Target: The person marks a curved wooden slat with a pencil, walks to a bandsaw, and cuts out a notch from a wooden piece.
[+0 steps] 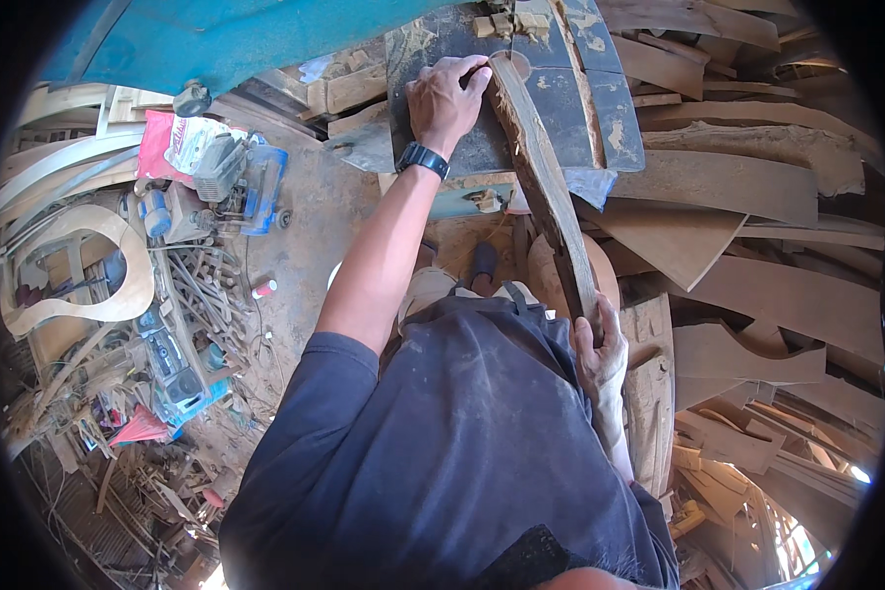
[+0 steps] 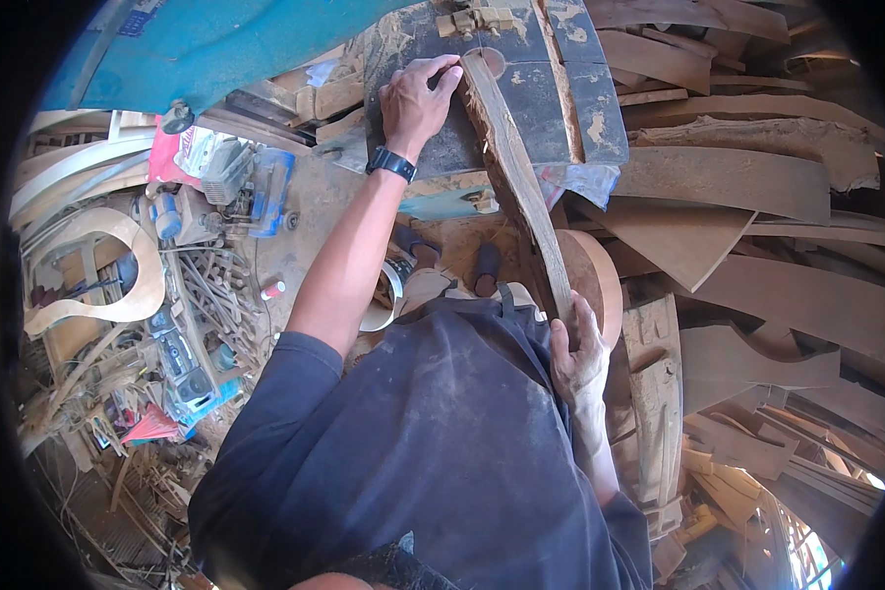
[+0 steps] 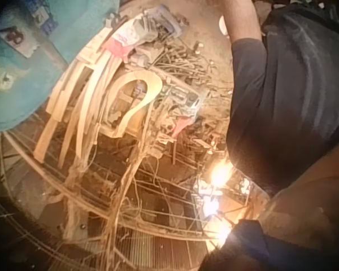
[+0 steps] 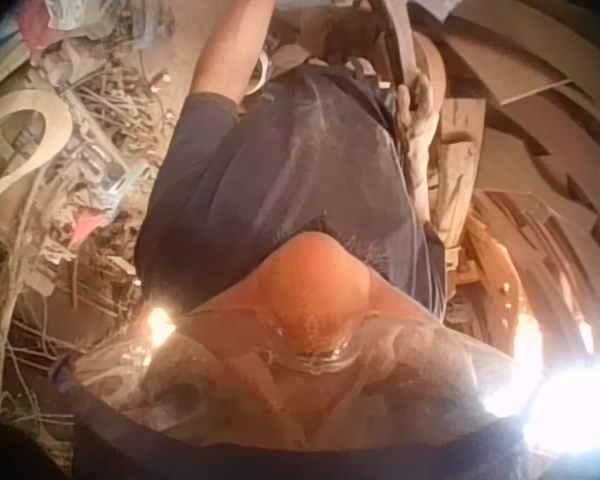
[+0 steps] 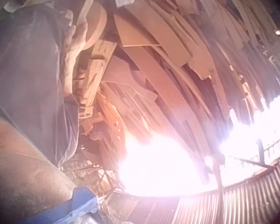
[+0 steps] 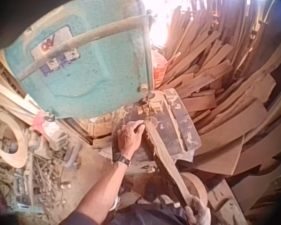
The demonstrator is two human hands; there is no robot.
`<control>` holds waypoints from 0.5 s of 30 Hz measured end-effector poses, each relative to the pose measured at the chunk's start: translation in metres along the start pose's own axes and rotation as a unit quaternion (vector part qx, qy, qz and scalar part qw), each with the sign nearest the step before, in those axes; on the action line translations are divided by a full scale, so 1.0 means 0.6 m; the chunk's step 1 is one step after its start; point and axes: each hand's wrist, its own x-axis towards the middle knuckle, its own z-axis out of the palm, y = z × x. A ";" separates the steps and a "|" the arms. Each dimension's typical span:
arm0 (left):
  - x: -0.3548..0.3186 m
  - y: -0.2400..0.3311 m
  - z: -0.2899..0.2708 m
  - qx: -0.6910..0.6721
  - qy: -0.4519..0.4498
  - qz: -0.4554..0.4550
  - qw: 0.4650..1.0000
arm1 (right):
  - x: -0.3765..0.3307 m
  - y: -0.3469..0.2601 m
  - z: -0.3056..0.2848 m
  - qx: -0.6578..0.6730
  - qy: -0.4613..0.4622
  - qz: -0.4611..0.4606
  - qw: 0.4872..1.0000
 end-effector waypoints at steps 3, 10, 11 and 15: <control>0.002 -0.003 0.003 -0.005 0.000 -0.001 1.000 | -0.002 0.010 0.007 0.007 -0.003 0.007 1.000; -0.001 -0.011 -0.002 -0.002 -0.006 0.024 1.000 | 0.000 0.001 -0.003 -0.012 0.011 -0.022 1.000; -0.001 -0.008 -0.003 0.001 -0.007 0.023 1.000 | -0.001 0.001 -0.004 -0.020 0.016 -0.030 0.999; -0.002 -0.006 -0.003 0.004 -0.005 0.023 1.000 | 0.000 0.001 -0.004 -0.019 0.012 -0.021 1.000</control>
